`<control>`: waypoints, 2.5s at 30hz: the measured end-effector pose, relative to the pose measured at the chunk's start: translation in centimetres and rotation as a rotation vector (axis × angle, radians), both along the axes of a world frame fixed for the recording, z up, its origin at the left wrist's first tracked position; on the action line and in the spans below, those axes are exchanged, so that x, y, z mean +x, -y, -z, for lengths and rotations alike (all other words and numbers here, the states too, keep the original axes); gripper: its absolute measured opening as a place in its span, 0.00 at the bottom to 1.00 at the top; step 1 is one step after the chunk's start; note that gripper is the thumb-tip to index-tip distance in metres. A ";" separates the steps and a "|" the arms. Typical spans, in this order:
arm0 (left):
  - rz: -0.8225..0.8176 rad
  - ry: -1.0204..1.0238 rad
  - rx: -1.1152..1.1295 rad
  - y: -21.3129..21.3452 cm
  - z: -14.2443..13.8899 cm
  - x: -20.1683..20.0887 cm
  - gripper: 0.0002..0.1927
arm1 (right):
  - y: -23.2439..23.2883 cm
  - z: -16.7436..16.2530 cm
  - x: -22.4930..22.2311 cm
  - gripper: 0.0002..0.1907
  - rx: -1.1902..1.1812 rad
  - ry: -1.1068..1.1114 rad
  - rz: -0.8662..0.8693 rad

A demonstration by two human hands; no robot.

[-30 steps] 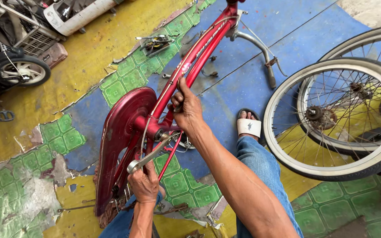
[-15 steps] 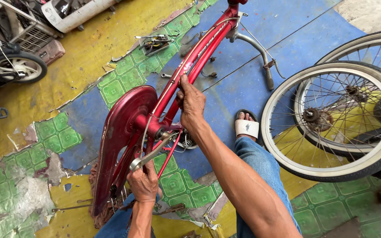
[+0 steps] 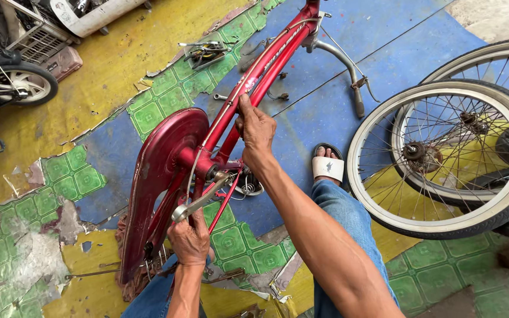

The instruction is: The person sits on the floor beside a red bicycle frame lying upside down and uses a wrench to tighten and adjust the crank and bottom bracket area, working the tool with both hands. They then pick up a rag and wipe down the frame and crank area.

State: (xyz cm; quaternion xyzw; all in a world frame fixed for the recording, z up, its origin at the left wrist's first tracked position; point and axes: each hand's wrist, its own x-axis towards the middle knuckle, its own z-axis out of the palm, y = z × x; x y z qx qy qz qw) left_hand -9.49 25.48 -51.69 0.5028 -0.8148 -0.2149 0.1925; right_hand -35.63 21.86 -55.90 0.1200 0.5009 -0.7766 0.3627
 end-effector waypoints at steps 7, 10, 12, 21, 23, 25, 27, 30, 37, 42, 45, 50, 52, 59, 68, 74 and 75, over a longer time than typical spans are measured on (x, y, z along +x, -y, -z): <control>0.036 0.014 -0.076 0.0 0.3 0.3 0.19 | -0.3 0.4 1.1 0.22 0.044 -0.104 -0.021; 0.039 0.011 -0.089 0.0 0.4 0.2 0.19 | -0.4 0.4 1.0 0.21 0.033 -0.149 -0.014; 0.050 -0.037 -0.068 0.0 0.4 0.2 0.18 | -0.2 0.2 0.3 0.21 0.047 -0.108 0.000; 0.046 0.029 -0.070 0.2 0.7 0.4 0.17 | -1.0 -1.2 0.2 0.21 0.136 -0.148 -0.093; 0.052 0.008 -0.080 0.2 0.8 0.3 0.17 | -1.0 -1.1 0.3 0.21 0.113 -0.133 -0.080; 0.060 0.020 -0.086 0.1 0.7 0.4 0.17 | -0.9 -0.9 0.1 0.22 0.044 -0.095 -0.048; 0.047 -0.001 -0.090 0.0 0.4 0.3 0.17 | -0.8 -0.6 0.1 0.23 0.044 -0.079 -0.043; 0.045 -0.039 -0.081 -0.1 0.1 -0.1 0.17 | -0.7 -0.4 0.3 0.24 0.103 -0.128 -0.065; 0.085 -0.034 -0.160 -0.2 -0.2 -0.2 0.16 | -1.5 -1.9 2.2 0.22 0.179 -0.239 -0.107; 0.029 -0.043 -0.060 -0.1 -0.1 -0.3 0.17 | -2.5 -4.2 3.6 0.18 0.292 -0.344 -0.266; 0.027 -0.038 -0.061 -0.1 -0.2 -0.3 0.17 | -2.8 -5.1 2.7 0.18 0.360 -0.442 -0.285; -0.002 0.024 -0.034 -0.1 0.0 0.0 0.18 | -2.8 -4.7 1.5 0.17 0.338 -0.441 -0.283; -0.016 0.019 -0.037 0.0 0.3 0.1 0.19 | -2.7 -4.0 1.7 0.18 0.355 -0.489 -0.272; -0.008 -0.003 -0.014 0.0 0.5 0.3 0.21 | -2.2 -0.4 -0.2 0.18 0.082 -0.150 -0.048; -0.016 0.029 -0.020 0.1 0.9 0.4 0.20 | -1.4 0.1 0.9 0.15 -0.174 0.011 -0.092; -0.002 0.022 -0.057 0.0 0.8 0.3 0.18 | -1.0 0.0 -0.2 0.16 -0.146 0.078 -0.066; -0.013 0.040 -0.049 0.1 0.7 0.3 0.18 | -1.0 0.0 -0.4 0.15 -0.149 0.081 -0.087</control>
